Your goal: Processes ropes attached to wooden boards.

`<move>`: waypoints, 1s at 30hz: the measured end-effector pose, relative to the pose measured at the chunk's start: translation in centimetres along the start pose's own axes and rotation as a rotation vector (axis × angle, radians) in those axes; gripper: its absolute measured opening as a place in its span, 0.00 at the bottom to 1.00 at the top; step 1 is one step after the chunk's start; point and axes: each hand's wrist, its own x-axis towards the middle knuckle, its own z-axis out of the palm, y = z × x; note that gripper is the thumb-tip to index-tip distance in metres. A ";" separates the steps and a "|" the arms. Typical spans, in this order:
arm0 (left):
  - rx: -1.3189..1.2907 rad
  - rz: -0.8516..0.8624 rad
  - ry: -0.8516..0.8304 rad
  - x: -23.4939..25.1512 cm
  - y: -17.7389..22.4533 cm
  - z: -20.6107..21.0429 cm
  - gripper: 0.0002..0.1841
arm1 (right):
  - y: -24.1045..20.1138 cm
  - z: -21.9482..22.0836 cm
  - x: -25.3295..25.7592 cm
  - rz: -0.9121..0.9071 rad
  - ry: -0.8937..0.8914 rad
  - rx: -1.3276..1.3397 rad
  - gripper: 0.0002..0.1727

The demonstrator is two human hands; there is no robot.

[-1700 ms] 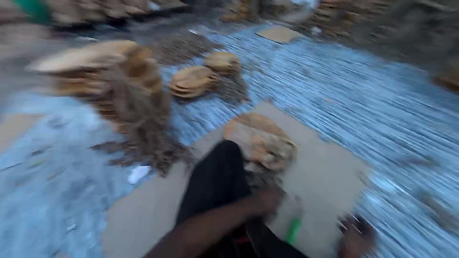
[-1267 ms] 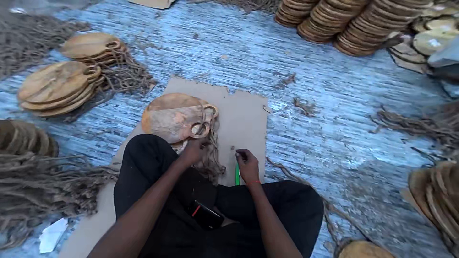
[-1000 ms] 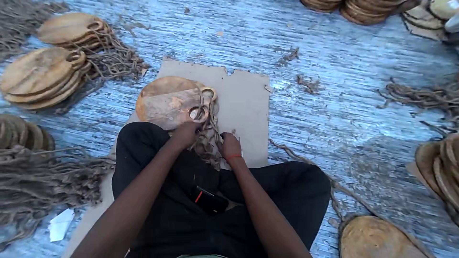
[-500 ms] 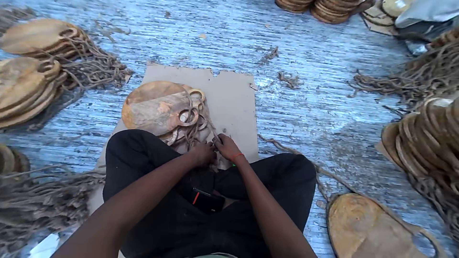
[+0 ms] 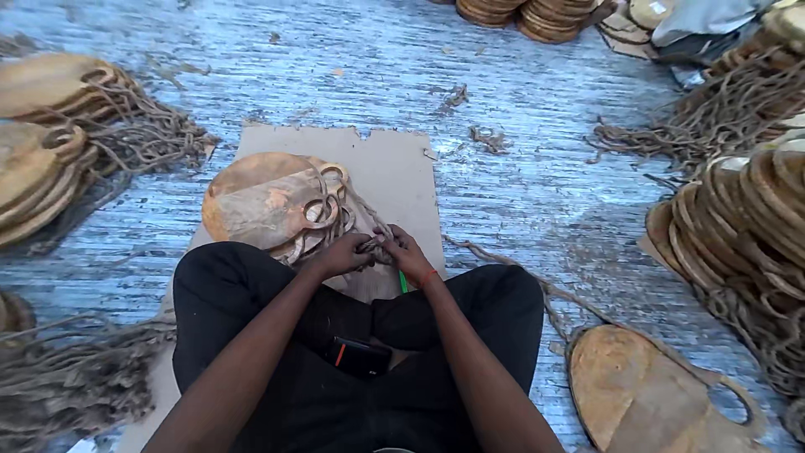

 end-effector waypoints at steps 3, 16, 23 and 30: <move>-0.083 0.045 0.053 0.2 0.0 -0.7 0.07 | -2.0 -0.3 -0.2 0.020 -0.083 0.008 0.27; -0.272 0.023 0.561 0.1 -0.4 -3.5 0.16 | -6.1 -1.4 1.0 0.206 0.116 -0.225 0.24; -0.083 -0.192 0.594 -0.3 0.7 -3.5 0.14 | -7.1 -5.9 0.1 0.247 0.157 -0.419 0.21; -0.086 -0.237 0.696 0.3 0.1 -4.3 0.14 | -5.8 -6.9 0.8 0.253 0.271 -0.497 0.21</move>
